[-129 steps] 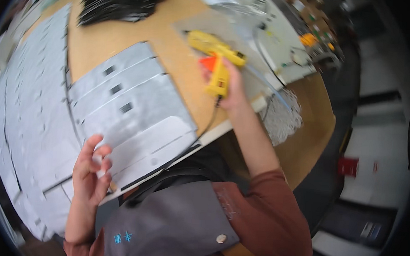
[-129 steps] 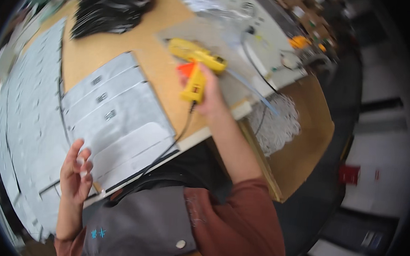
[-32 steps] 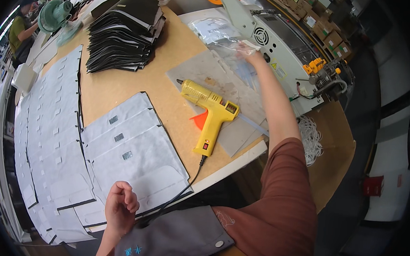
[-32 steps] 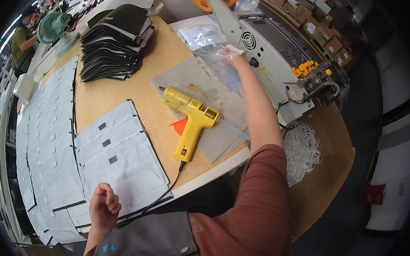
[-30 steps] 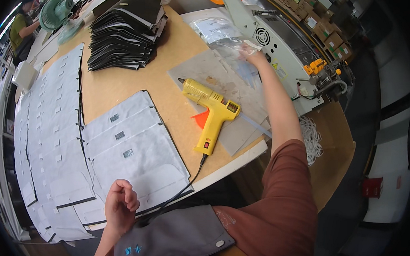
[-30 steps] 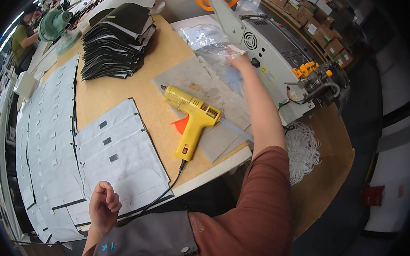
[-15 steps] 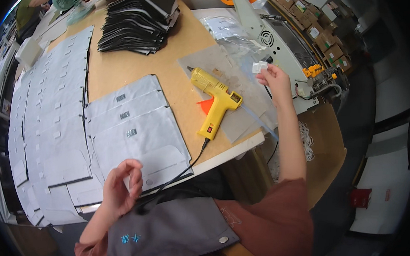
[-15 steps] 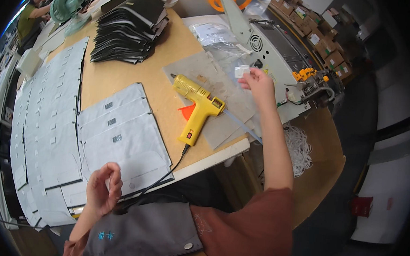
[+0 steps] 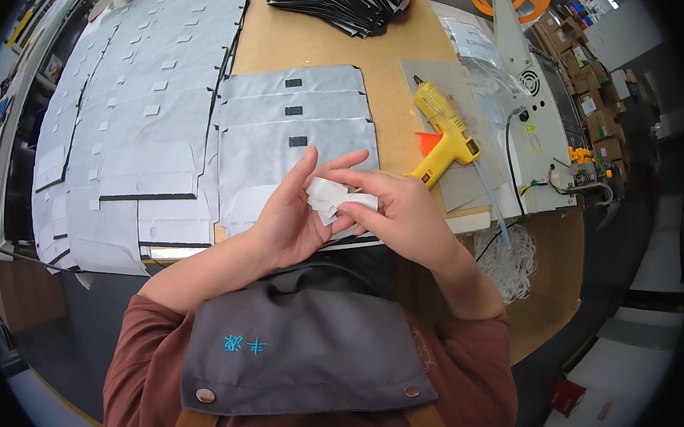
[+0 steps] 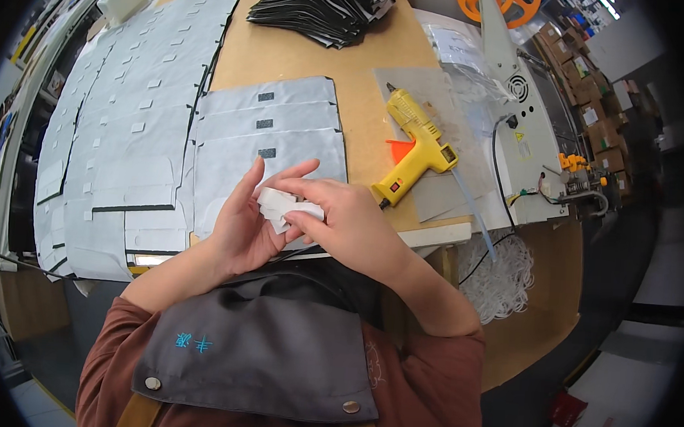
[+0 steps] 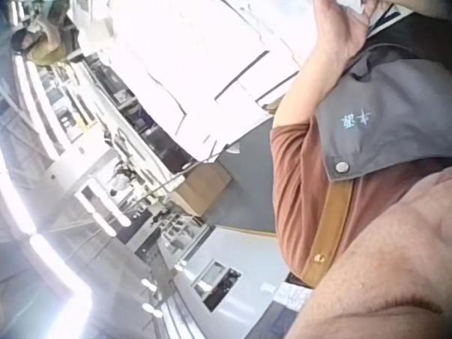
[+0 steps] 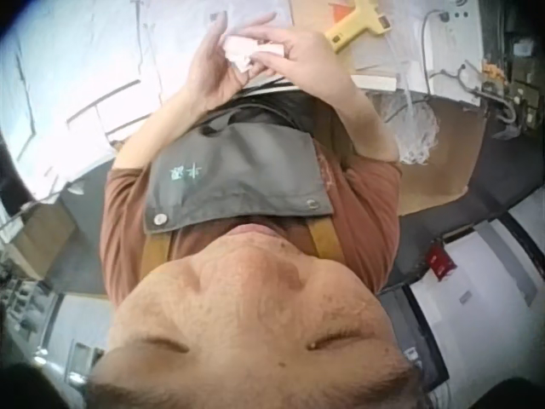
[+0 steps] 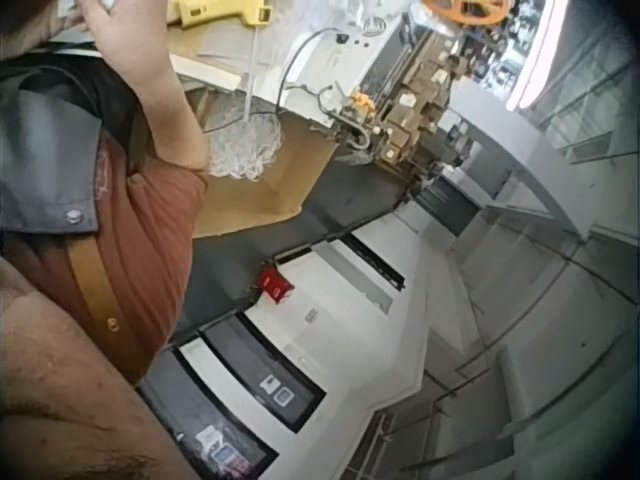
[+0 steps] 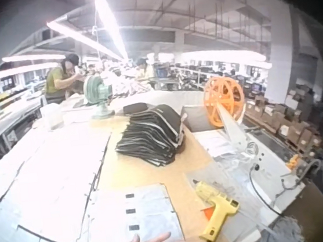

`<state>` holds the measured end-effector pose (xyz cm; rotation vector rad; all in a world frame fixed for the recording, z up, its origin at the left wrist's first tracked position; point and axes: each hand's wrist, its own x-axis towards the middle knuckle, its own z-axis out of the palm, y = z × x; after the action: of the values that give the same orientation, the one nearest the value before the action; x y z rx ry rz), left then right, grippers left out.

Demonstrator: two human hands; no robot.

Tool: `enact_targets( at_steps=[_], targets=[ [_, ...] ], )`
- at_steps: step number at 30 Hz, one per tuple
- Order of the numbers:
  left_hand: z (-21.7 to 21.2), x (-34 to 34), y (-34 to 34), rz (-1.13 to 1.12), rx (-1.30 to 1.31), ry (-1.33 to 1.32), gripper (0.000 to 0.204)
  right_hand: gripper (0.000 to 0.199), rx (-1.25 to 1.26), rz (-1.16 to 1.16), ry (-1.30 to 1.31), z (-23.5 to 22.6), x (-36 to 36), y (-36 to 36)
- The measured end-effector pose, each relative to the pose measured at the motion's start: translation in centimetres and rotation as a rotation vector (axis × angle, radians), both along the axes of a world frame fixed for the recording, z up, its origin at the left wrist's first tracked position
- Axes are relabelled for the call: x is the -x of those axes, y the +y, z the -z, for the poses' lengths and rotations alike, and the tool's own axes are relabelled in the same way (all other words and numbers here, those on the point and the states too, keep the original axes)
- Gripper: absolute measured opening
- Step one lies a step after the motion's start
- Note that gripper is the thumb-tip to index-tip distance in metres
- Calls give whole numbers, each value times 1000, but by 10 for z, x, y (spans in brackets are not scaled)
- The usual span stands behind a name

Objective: The person uses a yellow hot glue gun to apply adhesive to small black rectangular patches on large grey fabric panels. They then pick up small white rectangular pieces and press them onto the glued areas to secure them. The process is repeated for multiple patches on the panels.

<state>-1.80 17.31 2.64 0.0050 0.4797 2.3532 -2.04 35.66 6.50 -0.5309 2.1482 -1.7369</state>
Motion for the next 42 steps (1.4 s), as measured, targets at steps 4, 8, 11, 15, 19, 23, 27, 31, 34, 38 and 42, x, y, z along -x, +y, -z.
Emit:
enact_targets(
  at_steps=[4,8,11,15,19,23,27,31,34,38,42],
  targets=[
    [9,-2,-6,-18,20,6,56,39,-56,1,89,-7,-5,0],
    [-1,-3,7,-104,156,-186,46,34,29,46,18,-13,-6,9],
    [1,-5,4,-100,257,-251,38,29,105,173,-101,-19,0,34],
    [7,-6,-9,-113,278,-213,25,28,28,571,1,-9,37,101],
    [7,-3,-24,-97,223,-208,14,28,-357,854,205,29,92,219],
    [3,-4,-30,-153,417,-273,24,27,-669,907,114,82,158,293],
    [3,-6,-39,-82,334,-51,45,31,-863,783,138,104,230,309],
    [0,-9,-38,-3,335,-87,44,42,-1167,617,398,111,282,311],
    [-4,-4,-31,-7,430,-69,41,52,-971,692,453,140,288,344],
    [2,-11,-35,-58,446,-49,35,52,-1030,570,332,120,277,325],
    [0,-16,-24,-122,468,-33,28,41,-1140,621,378,112,264,339]
  ],
)
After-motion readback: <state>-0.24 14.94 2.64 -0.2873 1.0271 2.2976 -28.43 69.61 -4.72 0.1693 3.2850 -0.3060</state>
